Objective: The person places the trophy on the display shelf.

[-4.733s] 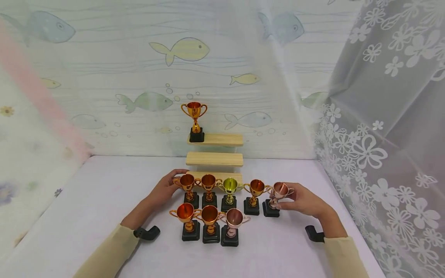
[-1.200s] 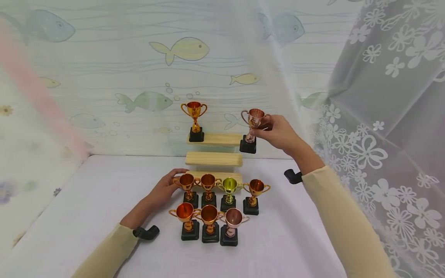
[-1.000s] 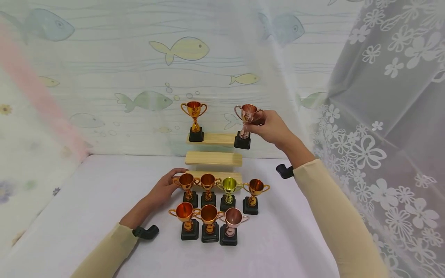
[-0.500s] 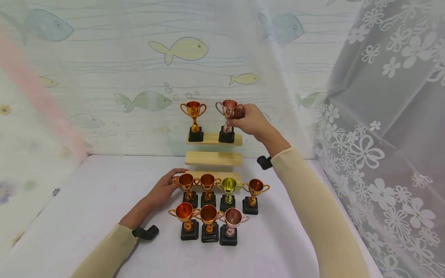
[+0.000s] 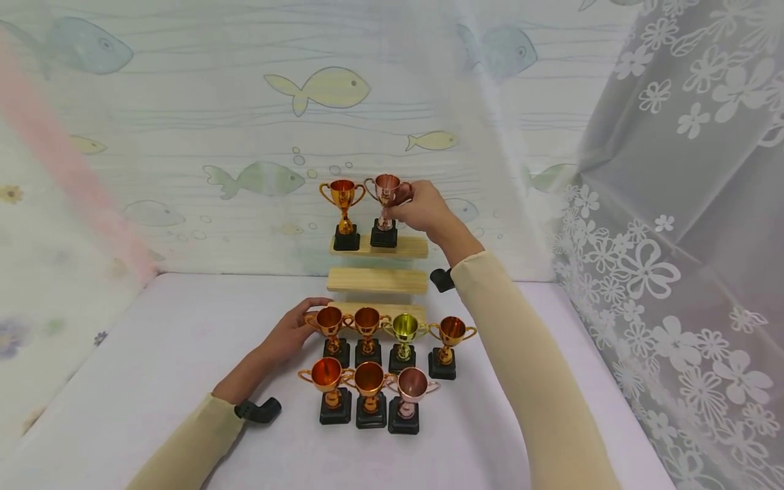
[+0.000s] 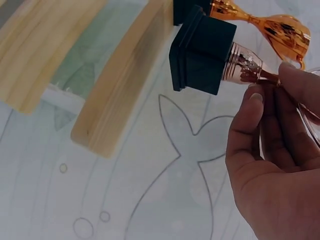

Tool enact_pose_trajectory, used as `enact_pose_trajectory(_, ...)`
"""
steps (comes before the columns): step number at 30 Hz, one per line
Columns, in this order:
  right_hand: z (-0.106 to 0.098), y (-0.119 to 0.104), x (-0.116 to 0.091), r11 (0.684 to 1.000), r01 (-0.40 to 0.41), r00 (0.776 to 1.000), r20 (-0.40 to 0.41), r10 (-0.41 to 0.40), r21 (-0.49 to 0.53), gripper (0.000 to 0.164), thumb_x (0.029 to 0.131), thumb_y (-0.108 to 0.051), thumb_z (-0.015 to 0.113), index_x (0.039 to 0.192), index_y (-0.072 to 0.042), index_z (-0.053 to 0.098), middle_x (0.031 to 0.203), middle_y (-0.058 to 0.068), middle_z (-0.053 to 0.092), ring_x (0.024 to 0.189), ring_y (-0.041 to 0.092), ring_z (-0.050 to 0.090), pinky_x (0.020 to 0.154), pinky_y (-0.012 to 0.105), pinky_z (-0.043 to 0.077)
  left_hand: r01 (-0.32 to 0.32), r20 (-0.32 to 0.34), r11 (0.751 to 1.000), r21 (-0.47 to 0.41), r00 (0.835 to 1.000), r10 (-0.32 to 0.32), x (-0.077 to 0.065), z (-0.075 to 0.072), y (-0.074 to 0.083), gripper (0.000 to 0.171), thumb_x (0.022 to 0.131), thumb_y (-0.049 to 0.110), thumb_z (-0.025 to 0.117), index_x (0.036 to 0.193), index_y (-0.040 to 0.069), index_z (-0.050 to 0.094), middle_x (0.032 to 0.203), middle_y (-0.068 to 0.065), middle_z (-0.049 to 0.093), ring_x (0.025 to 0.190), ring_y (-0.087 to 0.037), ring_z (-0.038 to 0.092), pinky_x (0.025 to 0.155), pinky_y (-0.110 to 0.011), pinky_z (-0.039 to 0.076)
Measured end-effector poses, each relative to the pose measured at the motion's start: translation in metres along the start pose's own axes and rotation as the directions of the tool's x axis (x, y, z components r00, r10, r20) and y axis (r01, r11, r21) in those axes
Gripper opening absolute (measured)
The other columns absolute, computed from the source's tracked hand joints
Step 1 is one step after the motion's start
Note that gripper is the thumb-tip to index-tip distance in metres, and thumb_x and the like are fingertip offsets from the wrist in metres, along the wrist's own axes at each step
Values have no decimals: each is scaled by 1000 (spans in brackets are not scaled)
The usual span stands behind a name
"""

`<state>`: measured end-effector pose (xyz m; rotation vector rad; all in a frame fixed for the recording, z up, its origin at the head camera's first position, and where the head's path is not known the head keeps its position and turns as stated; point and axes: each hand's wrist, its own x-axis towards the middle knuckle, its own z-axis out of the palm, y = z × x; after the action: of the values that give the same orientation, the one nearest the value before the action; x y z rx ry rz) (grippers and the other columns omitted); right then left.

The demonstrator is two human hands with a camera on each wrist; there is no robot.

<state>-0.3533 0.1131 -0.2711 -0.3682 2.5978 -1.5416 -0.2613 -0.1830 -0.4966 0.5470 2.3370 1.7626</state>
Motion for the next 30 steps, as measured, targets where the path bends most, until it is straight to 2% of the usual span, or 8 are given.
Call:
enact_pose_trajectory(5, 7, 1, 6, 999, 2, 1000, 5, -2, 45, 28, 89, -9, 76, 88, -8, 48, 109, 10, 65, 102, 24, 58, 95, 49, 46, -10, -15, 1000, 14, 1000, 10, -1, -1, -4, 41, 105, 10, 51, 145, 13, 43, 109, -10, 71, 96, -25, 66, 92, -43, 48)
enact_pose_trajectory(11, 16, 3, 11, 998, -10, 1000, 13, 9, 55, 17, 88, -8, 76, 97, -5, 63, 105, 10, 66, 98, 25, 59, 95, 51, 46, -9, -15, 1000, -2, 1000, 9, -1, 0, -4, 41, 104, 10, 52, 144, 15, 44, 110, -10, 71, 96, -25, 66, 92, -41, 49)
enact_pose_trajectory(20, 19, 9, 14, 998, -14, 999, 30, 12, 64, 16, 89, -8, 75, 99, -4, 64, 108, 10, 64, 101, 29, 57, 96, 52, 46, 4, -19, 1000, -8, 1000, -4, 2, 0, -5, 40, 104, 14, 54, 143, 18, 45, 109, -8, 72, 96, -24, 67, 92, -37, 48)
enact_pose_trajectory(27, 19, 14, 17, 997, -28, 999, 23, 26, 67, 23, 90, -6, 73, 88, -6, 50, 109, 11, 61, 99, 24, 55, 97, 52, 45, 11, -24, 1000, -6, 1000, -11, 1, 1, -7, 40, 104, 16, 55, 142, 21, 46, 109, -7, 71, 96, -24, 66, 94, -40, 47)
enact_pose_trajectory(30, 19, 16, 18, 998, -31, 999, 20, 30, 58, 16, 90, -7, 73, 92, -5, 57, 111, 11, 61, 102, 25, 55, 97, 51, 45, 10, -24, 1000, -11, 1000, -11, 0, 2, -7, 40, 104, 16, 55, 143, 20, 46, 109, -8, 71, 96, -25, 66, 93, -39, 48)
